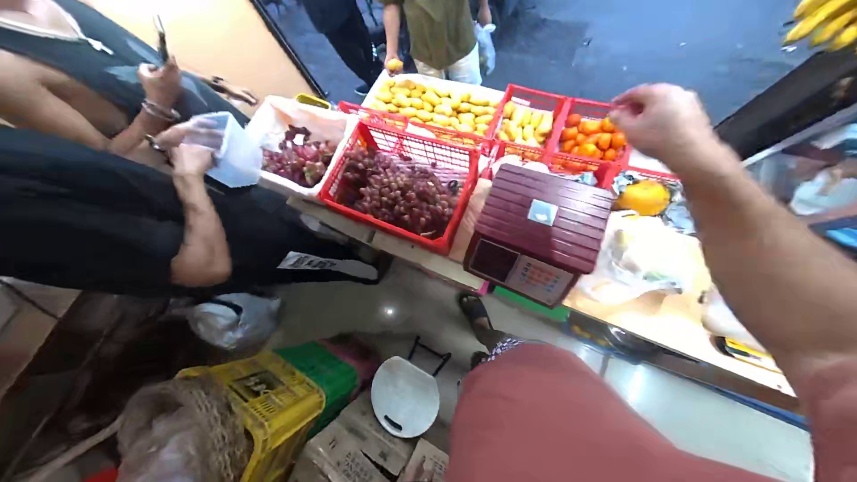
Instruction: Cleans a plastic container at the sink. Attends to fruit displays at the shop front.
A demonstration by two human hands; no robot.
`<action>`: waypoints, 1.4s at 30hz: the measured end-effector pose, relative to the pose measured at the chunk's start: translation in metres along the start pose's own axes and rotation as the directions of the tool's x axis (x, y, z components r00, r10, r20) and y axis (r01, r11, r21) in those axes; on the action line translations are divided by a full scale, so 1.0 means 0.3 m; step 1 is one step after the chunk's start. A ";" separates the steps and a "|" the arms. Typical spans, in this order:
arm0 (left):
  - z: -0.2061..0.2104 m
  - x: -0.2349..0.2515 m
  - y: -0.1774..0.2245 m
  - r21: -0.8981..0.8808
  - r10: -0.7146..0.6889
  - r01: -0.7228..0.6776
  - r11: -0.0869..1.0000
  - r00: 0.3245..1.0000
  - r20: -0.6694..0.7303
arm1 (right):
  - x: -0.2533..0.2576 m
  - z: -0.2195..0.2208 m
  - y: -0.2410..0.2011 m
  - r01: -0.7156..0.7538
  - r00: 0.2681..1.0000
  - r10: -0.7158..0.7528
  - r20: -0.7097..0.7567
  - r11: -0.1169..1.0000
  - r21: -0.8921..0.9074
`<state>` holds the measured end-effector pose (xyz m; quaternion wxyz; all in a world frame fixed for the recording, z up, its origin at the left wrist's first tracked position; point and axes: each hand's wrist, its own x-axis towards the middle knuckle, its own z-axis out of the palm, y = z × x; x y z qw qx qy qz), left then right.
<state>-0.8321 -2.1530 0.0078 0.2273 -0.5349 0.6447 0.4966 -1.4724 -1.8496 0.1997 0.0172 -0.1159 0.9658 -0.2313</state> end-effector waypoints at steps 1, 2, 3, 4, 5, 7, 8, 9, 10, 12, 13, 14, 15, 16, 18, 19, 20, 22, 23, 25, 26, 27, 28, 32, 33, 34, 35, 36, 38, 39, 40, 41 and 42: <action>-0.035 0.042 0.037 -0.009 0.040 -0.041 0.999 0.998 -0.054 | 0.017 0.089 -0.081 0.059 0.997 -0.061 0.046 0.997 0.045; -0.083 0.079 0.087 -0.011 0.090 -0.092 0.996 0.989 -0.118 | 0.027 0.195 -0.157 0.112 0.987 -0.123 0.102 0.988 0.106; -0.138 0.121 0.162 -0.007 0.151 -0.155 0.988 0.971 -0.186 | 0.041 0.302 -0.234 0.154 0.969 -0.184 0.165 0.971 0.181; -0.201 0.158 0.252 0.000 0.210 -0.217 0.976 0.946 -0.247 | 0.075 0.404 -0.308 0.178 0.941 -0.238 0.240 0.953 0.244; -0.268 0.179 0.347 0.006 0.252 -0.262 0.965 0.921 -0.297 | 0.106 0.498 -0.378 0.189 0.910 -0.278 0.308 0.939 0.288; -0.395 0.199 0.525 0.003 0.317 -0.340 0.940 0.872 -0.373 | 0.146 0.632 -0.514 0.184 0.880 -0.313 0.358 0.918 0.351; -0.448 0.205 0.607 -0.011 0.336 -0.371 0.929 0.853 -0.400 | 0.162 0.666 -0.574 0.153 0.880 -0.298 0.369 0.915 0.374; -0.494 0.207 0.685 -0.043 0.348 -0.402 0.915 0.837 -0.422 | 0.179 0.686 -0.625 0.120 0.885 -0.274 0.377 0.916 0.383; -0.531 0.215 0.756 -0.094 0.352 -0.434 0.896 0.823 -0.446 | 0.200 0.701 -0.665 0.089 0.890 -0.242 0.386 0.923 0.374; -0.587 0.260 0.883 -0.236 0.349 -0.499 0.834 0.808 -0.474 | 0.252 0.728 -0.709 0.035 0.902 -0.169 0.398 0.946 0.323; -0.607 0.297 0.942 -0.318 0.345 -0.521 0.792 0.812 -0.471 | 0.275 0.738 -0.720 0.000 0.904 -0.126 0.408 0.955 0.296; -0.622 0.345 0.999 -0.396 0.341 -0.531 0.749 0.822 -0.456 | 0.290 0.749 -0.726 -0.031 0.904 -0.093 0.417 0.959 0.281; -0.635 0.402 1.055 -0.465 0.340 -0.524 0.714 0.839 -0.424 | 0.296 0.759 -0.731 -0.053 0.904 -0.071 0.421 0.960 0.275; -0.646 0.463 1.114 -0.511 0.348 -0.511 0.691 0.855 -0.385 | 0.300 0.768 -0.738 -0.063 0.908 -0.058 0.415 0.960 0.272; -0.672 0.566 1.226 -0.529 0.377 -0.480 0.699 0.877 -0.298 | 0.305 0.786 -0.757 -0.088 0.914 -0.033 0.404 0.957 0.276; -0.685 0.603 1.276 -0.524 0.389 -0.467 0.713 0.884 -0.259 | 0.303 0.793 -0.769 -0.120 0.911 -0.005 0.412 0.954 0.276; -0.700 0.634 1.325 -0.519 0.411 -0.459 0.721 0.887 -0.212 | 0.311 0.799 -0.781 -0.158 0.907 0.035 0.420 0.952 0.263; -0.737 0.687 1.396 -0.524 0.473 -0.448 0.725 0.876 -0.094 | 0.327 0.812 -0.806 -0.245 0.889 0.127 0.439 0.944 0.222; -0.755 0.717 1.426 -0.521 0.496 -0.442 0.730 0.867 -0.041 | 0.334 0.824 -0.818 -0.277 0.880 0.167 0.446 0.941 0.195; -0.782 0.781 1.474 -0.497 0.506 -0.423 0.758 0.861 0.039 | 0.343 0.865 -0.830 -0.328 0.860 0.228 0.457 0.932 0.154; -0.790 0.813 1.492 -0.476 0.500 -0.410 0.778 0.863 0.075 | 0.341 0.886 -0.833 -0.357 0.851 0.255 0.458 0.922 0.151; -0.795 0.844 1.506 -0.455 0.486 -0.390 0.801 0.867 0.113 | 0.334 0.903 -0.835 -0.386 0.842 0.282 0.461 0.911 0.147; -0.798 0.871 1.517 -0.429 0.467 -0.368 0.825 0.871 0.152 | 0.326 0.914 -0.840 -0.410 0.833 0.305 0.462 0.901 0.144; -0.803 0.949 1.542 -0.288 0.400 -0.316 0.904 0.862 0.311 | 0.282 0.938 -0.833 -0.475 0.816 0.381 0.434 0.870 0.128; -0.806 0.961 1.542 -0.264 0.392 -0.314 0.912 0.857 0.334 | 0.274 0.938 -0.835 -0.484 0.813 0.390 0.432 0.865 0.129; -0.812 0.968 1.542 -0.248 0.384 -0.312 0.917 0.858 0.340 | 0.274 0.937 -0.847 -0.490 0.810 0.395 0.433 0.862 0.128; -0.818 0.971 1.539 -0.237 0.375 -0.308 0.921 0.865 0.334 | 0.280 0.938 -0.868 -0.485 0.814 0.391 0.429 0.864 0.133; -0.813 0.969 1.528 -0.223 0.365 -0.304 0.926 0.869 0.334 | 0.281 0.939 -0.883 -0.467 0.829 0.376 0.415 0.872 0.143; -0.783 0.949 1.489 -0.196 0.341 -0.287 0.938 0.866 0.366 | 0.254 0.950 -0.868 -0.460 0.833 0.372 0.410 0.877 0.138; -0.767 0.943 1.483 -0.194 0.342 -0.288 0.938 0.862 0.374 | 0.258 0.964 -0.850 -0.472 0.824 0.378 0.421 0.870 0.141; -0.760 0.938 1.476 -0.195 0.342 -0.287 0.938 0.861 0.377 | 0.269 0.980 -0.836 -0.486 0.820 0.381 0.427 0.857 0.170; -0.757 0.929 1.469 -0.193 0.340 -0.286 0.939 0.861 0.378 | 0.273 0.993 -0.831 -0.508 0.817 0.382 0.432 0.832 0.224; -0.756 0.919 1.462 -0.194 0.341 -0.286 0.938 0.859 0.381 | 0.271 0.997 -0.829 -0.530 0.814 0.386 0.434 0.800 0.282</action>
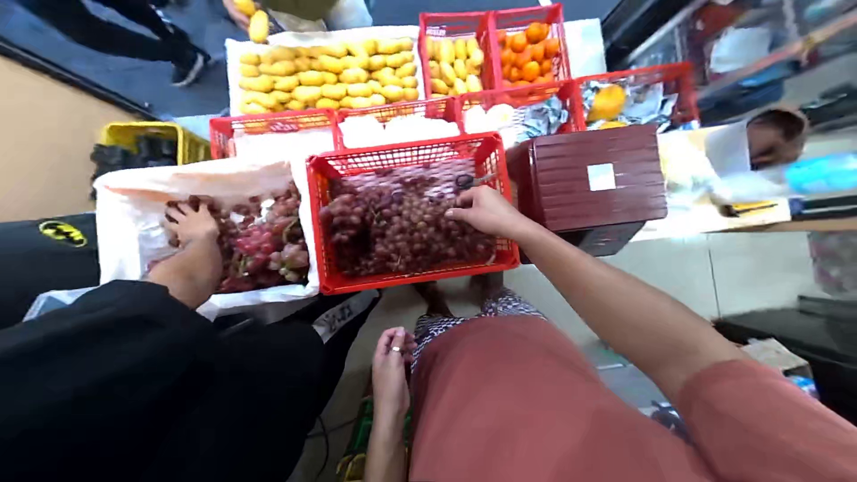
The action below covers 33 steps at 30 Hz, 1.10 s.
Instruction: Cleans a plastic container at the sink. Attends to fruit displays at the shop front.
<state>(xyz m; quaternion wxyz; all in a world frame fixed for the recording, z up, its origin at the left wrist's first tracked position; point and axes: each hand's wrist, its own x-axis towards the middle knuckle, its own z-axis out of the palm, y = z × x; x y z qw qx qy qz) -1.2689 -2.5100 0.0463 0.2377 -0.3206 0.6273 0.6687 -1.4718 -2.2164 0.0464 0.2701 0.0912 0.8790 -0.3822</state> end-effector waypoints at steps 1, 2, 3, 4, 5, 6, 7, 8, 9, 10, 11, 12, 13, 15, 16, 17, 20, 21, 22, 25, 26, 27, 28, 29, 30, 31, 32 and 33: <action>0.006 -0.012 0.000 -0.002 0.004 -0.004 1.000 1.000 0.003 | -0.009 -0.003 0.001 -0.007 1.000 0.007 -0.005 0.998 0.055; 0.011 -0.022 0.004 -0.010 0.015 -0.015 1.000 1.000 0.005 | -0.024 -0.016 -0.001 -0.017 1.000 0.018 -0.008 0.997 0.081; 0.014 -0.029 0.004 -0.017 0.034 -0.034 0.999 0.999 0.002 | -0.042 -0.034 -0.001 -0.022 1.000 0.022 -0.007 0.997 0.072; 0.016 -0.035 0.000 -0.023 0.047 -0.047 0.999 0.999 -0.012 | -0.064 -0.054 0.002 -0.017 1.000 0.018 -0.011 0.999 0.047; 0.020 -0.040 -0.007 -0.031 0.054 -0.055 0.998 0.998 -0.040 | -0.083 -0.073 0.008 0.000 1.000 0.000 -0.020 1.000 0.017; 0.027 -0.046 -0.016 -0.034 0.061 -0.063 0.997 0.996 -0.070 | -0.101 -0.091 0.014 0.030 0.999 -0.030 -0.025 1.000 -0.001; 0.039 -0.054 -0.024 -0.033 0.070 -0.074 0.997 0.993 -0.097 | -0.118 -0.107 0.018 0.060 0.998 -0.061 -0.028 0.998 -0.007; 0.056 -0.063 -0.028 -0.027 0.087 -0.091 0.996 0.990 -0.112 | -0.133 -0.123 0.019 0.089 0.995 -0.089 -0.032 0.996 -0.005; 0.078 -0.070 -0.030 -0.014 0.115 -0.118 0.993 0.987 -0.112 | -0.148 -0.142 0.015 0.110 0.993 -0.110 -0.038 0.994 -0.004; 0.101 -0.076 -0.028 0.000 0.150 -0.151 0.989 0.984 -0.098 | -0.162 -0.165 0.008 0.128 0.991 -0.128 -0.041 0.992 0.003; 0.126 -0.080 -0.023 0.012 0.186 -0.186 0.982 0.979 -0.080 | -0.174 -0.190 0.000 0.147 0.988 -0.147 -0.043 0.989 0.013; 0.149 -0.083 -0.015 0.031 0.223 -0.222 0.975 0.973 -0.063 | -0.183 -0.214 -0.008 0.174 0.984 -0.173 -0.051 0.985 0.019; 0.171 -0.087 -0.002 0.051 0.254 -0.252 0.966 0.966 -0.052 | -0.188 -0.236 -0.017 0.204 0.978 -0.202 -0.060 0.978 0.031; 0.208 -0.088 0.027 0.090 0.307 -0.302 0.949 0.950 -0.052 | -0.193 -0.286 -0.048 0.257 0.965 -0.253 -0.064 0.965 0.063; 0.220 -0.090 0.041 0.106 0.327 -0.320 0.942 0.943 -0.056 | -0.196 -0.311 -0.068 0.282 0.958 -0.278 -0.063 0.957 0.071; 0.227 -0.092 0.051 0.119 0.340 -0.331 0.936 0.938 -0.064 | -0.199 -0.335 -0.086 0.309 0.950 -0.305 -0.066 0.948 0.073; 0.234 -0.093 0.059 0.149 0.355 -0.340 0.929 0.931 -0.089 | -0.213 -0.399 -0.136 0.390 0.919 -0.384 -0.086 0.918 0.072; 0.233 -0.094 0.053 0.148 0.353 -0.337 0.930 0.931 -0.091 | -0.215 -0.417 -0.153 0.402 0.914 -0.395 -0.095 0.913 0.070; 0.233 -0.095 0.045 0.147 0.346 -0.330 0.932 0.934 -0.094 | -0.219 -0.434 -0.169 0.410 0.910 -0.401 -0.103 0.909 0.078; 0.234 -0.102 0.026 0.140 0.318 -0.303 0.943 0.942 -0.108 | -0.220 -0.475 -0.211 0.417 0.906 -0.404 -0.128 0.903 0.103; 0.236 -0.104 0.022 0.134 0.312 -0.297 0.945 0.944 -0.108 | -0.218 -0.483 -0.221 0.417 0.906 -0.403 -0.133 0.903 0.105; 0.239 -0.104 0.021 0.128 0.310 -0.297 0.946 0.945 -0.105 | -0.214 -0.489 -0.230 0.412 0.908 -0.398 -0.133 0.905 0.105; 0.243 -0.103 0.020 0.123 0.312 -0.300 0.946 0.945 -0.098 | -0.206 -0.490 -0.236 0.409 0.909 -0.394 -0.133 0.905 0.113; 0.247 -0.100 0.020 0.122 0.316 -0.304 0.945 0.945 -0.089 | -0.197 -0.487 -0.239 0.409 0.910 -0.393 -0.133 0.904 0.128; 0.250 -0.096 0.021 0.120 0.321 -0.311 0.943 0.944 -0.077 | -0.185 -0.480 -0.238 0.407 0.911 -0.390 -0.134 0.901 0.149; 0.253 -0.093 0.024 0.119 0.328 -0.319 0.940 0.942 -0.067 | -0.168 -0.471 -0.234 0.401 0.914 -0.381 -0.137 0.900 0.170; 0.255 -0.090 0.027 0.117 0.334 -0.326 0.938 0.941 -0.058 | -0.148 -0.458 -0.226 0.388 0.920 -0.364 -0.147 0.901 0.195; 0.255 -0.086 0.030 0.114 0.342 -0.334 0.936 0.939 -0.049 | -0.126 -0.444 -0.218 0.366 0.928 -0.338 -0.155 0.904 0.220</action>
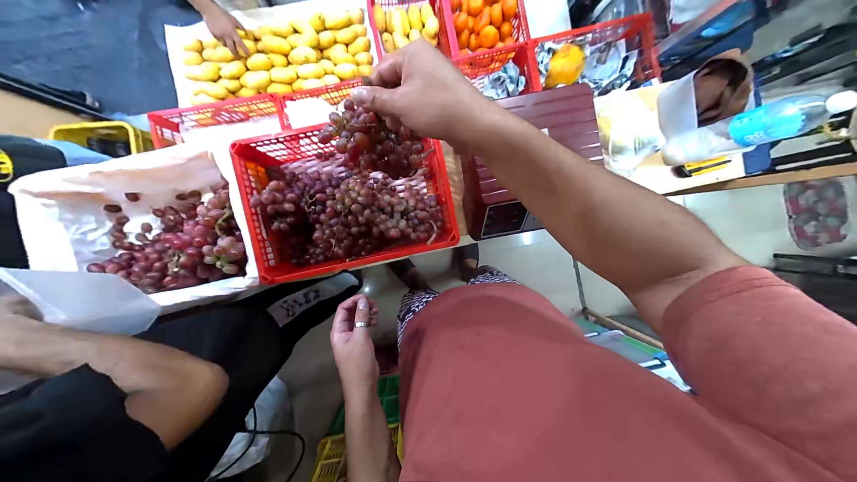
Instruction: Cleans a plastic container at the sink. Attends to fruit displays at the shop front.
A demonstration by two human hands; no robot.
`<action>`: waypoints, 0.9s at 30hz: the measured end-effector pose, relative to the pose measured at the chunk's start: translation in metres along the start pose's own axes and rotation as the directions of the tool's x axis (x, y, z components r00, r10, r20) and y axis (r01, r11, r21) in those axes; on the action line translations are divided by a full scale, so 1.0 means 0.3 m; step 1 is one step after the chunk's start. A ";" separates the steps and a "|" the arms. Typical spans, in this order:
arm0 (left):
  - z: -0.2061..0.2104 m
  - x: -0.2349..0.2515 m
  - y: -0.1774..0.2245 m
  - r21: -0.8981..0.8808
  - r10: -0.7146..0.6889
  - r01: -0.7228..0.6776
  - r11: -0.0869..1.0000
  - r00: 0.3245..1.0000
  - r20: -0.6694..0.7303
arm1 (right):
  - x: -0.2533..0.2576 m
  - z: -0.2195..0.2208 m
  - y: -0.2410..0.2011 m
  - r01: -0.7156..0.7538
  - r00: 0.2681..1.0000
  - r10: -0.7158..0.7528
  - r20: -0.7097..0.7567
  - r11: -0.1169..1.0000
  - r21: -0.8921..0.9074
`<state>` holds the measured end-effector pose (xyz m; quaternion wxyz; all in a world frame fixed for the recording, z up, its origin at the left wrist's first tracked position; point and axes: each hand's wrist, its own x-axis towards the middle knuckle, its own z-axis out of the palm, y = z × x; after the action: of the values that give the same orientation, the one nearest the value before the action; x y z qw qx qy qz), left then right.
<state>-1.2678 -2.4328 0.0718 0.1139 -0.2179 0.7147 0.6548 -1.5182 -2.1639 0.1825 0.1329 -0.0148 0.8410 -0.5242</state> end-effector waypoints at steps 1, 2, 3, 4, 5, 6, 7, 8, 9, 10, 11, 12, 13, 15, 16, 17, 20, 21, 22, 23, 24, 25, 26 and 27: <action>-0.001 0.005 0.001 0.002 0.011 -0.012 1.000 1.000 0.009 | 0.016 0.013 0.016 -0.037 0.999 0.037 -0.014 0.999 0.009; -0.004 0.010 0.001 0.005 0.020 -0.020 1.000 1.000 0.015 | 0.034 0.026 0.033 -0.079 0.997 0.079 -0.021 0.997 0.004; -0.009 0.014 0.001 0.006 0.027 -0.027 1.000 0.999 0.020 | 0.053 0.041 0.050 -0.118 0.993 0.118 -0.014 0.993 -0.012; -0.015 0.018 0.001 0.007 0.030 -0.030 1.000 0.999 0.022 | 0.072 0.057 0.069 -0.153 0.988 0.152 -0.005 0.988 -0.033; -0.024 0.022 -0.001 0.009 0.029 -0.029 1.000 0.999 0.021 | 0.090 0.075 0.088 -0.182 0.983 0.183 0.007 0.981 -0.070; -0.033 0.025 -0.004 0.015 0.024 -0.024 1.000 1.000 0.020 | 0.111 0.092 0.106 -0.204 0.977 0.209 0.027 0.971 -0.123; -0.043 0.027 -0.007 0.021 0.017 -0.018 1.000 1.000 0.022 | 0.131 0.112 0.126 -0.210 0.974 0.221 0.046 0.963 -0.171; -0.052 0.031 -0.010 0.024 0.012 -0.012 1.000 1.000 0.025 | 0.153 0.137 0.148 -0.213 0.972 0.228 0.057 0.955 -0.205; -0.059 0.036 -0.012 0.031 0.008 -0.009 0.999 0.999 0.032 | 0.176 0.163 0.170 -0.222 0.969 0.242 0.061 0.948 -0.229; -0.060 0.043 -0.012 0.044 0.008 -0.010 0.999 0.999 0.043 | 0.200 0.191 0.191 -0.240 0.963 0.262 0.059 0.939 -0.247; -0.056 0.053 -0.009 0.058 0.019 -0.023 0.998 0.998 0.067 | 0.226 0.218 0.212 -0.256 0.958 0.280 0.059 0.933 -0.254; -0.047 0.064 -0.006 0.068 0.042 -0.050 0.996 0.993 0.109 | 0.253 0.246 0.237 -0.267 0.955 0.290 0.060 0.931 -0.248; -0.036 0.078 0.000 0.077 0.069 -0.082 0.994 0.986 0.155 | 0.279 0.272 0.262 -0.272 0.952 0.295 0.075 0.934 -0.230; -0.012 0.107 0.019 0.085 0.114 -0.136 0.987 0.968 0.223 | 0.312 0.315 0.296 -0.238 0.953 0.264 0.148 0.955 -0.174; -0.002 0.121 0.030 0.079 0.132 -0.154 0.985 0.962 0.240 | 0.321 0.327 0.304 -0.213 0.953 0.240 0.185 0.965 -0.152; 0.001 0.130 0.038 0.073 0.142 -0.165 0.984 0.959 0.246 | 0.324 0.331 0.308 -0.209 0.948 0.236 0.214 0.968 -0.142; -0.022 0.144 0.037 0.068 0.150 -0.168 0.983 0.964 0.221 | 0.275 0.316 0.332 -0.275 0.942 0.314 0.116 0.924 -0.265; -0.036 0.143 0.026 0.066 0.138 -0.154 0.986 0.969 0.206 | 0.244 0.307 0.346 -0.292 0.939 0.337 0.062 0.882 -0.370; -0.051 0.137 0.012 0.063 0.111 -0.125 0.990 0.976 0.187 | 0.213 0.311 0.371 -0.308 0.932 0.362 0.024 0.824 -0.476; -0.062 0.131 0.000 0.065 0.076 -0.087 0.994 0.983 0.165 | 0.185 0.320 0.398 -0.322 0.918 0.397 0.007 0.757 -0.569; -0.068 0.125 -0.005 0.071 0.045 -0.056 0.996 0.988 0.150 | 0.167 0.330 0.419 -0.338 0.897 0.441 0.001 0.687 -0.643; -0.073 0.119 -0.006 0.073 0.027 -0.037 0.997 0.990 0.141 | 0.161 0.341 0.442 -0.345 0.880 0.475 -0.008 0.627 -0.698; -0.079 0.114 -0.003 0.074 0.024 -0.034 0.997 0.990 0.140 | 0.167 0.355 0.461 -0.351 0.863 0.504 -0.015 0.580 -0.735; -0.090 0.110 0.003 0.078 0.029 -0.041 0.996 0.989 0.142 | 0.177 0.374 0.473 -0.355 0.849 0.527 -0.023 0.540 -0.763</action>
<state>-1.2940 -2.4648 0.0609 0.1612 -0.1539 0.7345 0.6409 -1.5264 -2.2072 -0.0008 0.3313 0.0907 0.9358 -0.0789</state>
